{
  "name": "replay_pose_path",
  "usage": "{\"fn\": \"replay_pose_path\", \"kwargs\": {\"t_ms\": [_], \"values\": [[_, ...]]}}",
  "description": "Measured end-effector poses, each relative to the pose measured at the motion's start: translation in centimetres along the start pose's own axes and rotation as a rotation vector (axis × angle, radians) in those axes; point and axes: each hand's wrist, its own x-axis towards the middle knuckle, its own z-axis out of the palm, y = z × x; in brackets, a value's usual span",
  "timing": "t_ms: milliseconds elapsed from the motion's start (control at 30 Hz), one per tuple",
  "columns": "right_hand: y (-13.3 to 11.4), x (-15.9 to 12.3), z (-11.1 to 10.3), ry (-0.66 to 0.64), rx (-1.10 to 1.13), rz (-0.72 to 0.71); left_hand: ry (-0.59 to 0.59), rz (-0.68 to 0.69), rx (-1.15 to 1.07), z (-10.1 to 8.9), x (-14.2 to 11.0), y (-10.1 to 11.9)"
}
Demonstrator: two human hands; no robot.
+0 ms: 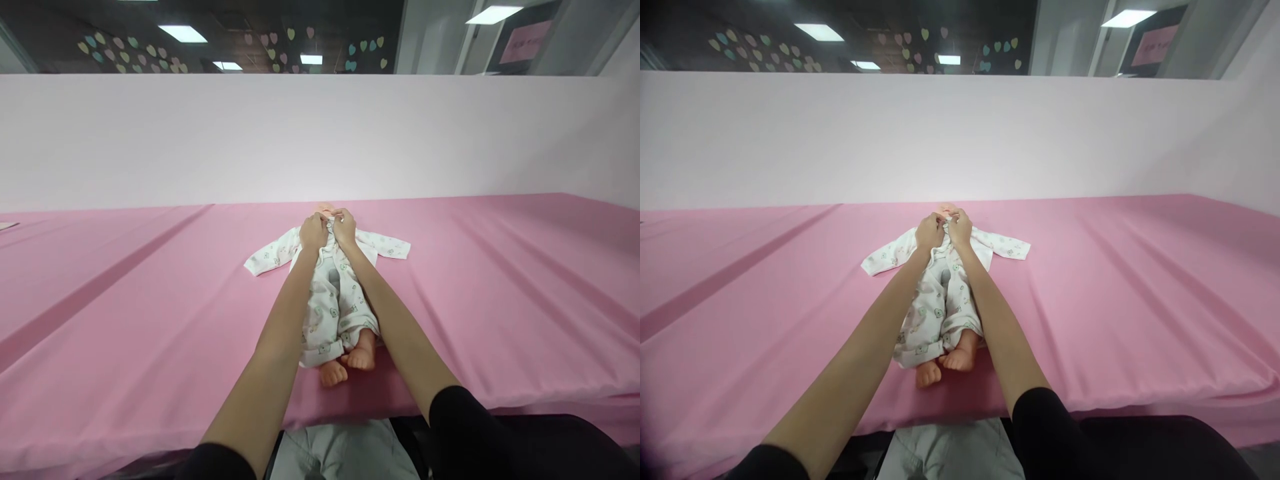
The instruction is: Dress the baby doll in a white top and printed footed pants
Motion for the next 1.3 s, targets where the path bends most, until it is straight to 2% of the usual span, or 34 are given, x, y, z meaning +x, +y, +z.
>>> {"fn": "replay_pose_path", "kwargs": {"t_ms": [367,700,933,1200,1300], "values": [[0.1,0.2,0.1,-0.01,0.01,0.02,0.013,-0.049,-0.065,0.4,0.1,-0.5],[0.4,-0.1,0.2,-0.104,-0.074,-0.07,0.039,-0.136,-0.135,0.0,-0.1,-0.4],[0.5,0.0,0.4,-0.142,-0.123,-0.127,0.066,-0.145,-0.219,0.4,0.1,-0.9],[0.0,-0.2,0.1,-0.222,-0.208,-0.165,0.071,-0.163,-0.286,0.8,0.4,-1.5],[0.0,-0.2,0.2,-0.214,-0.19,-0.139,0.079,-0.17,-0.32,1.0,0.5,-1.7]]}}
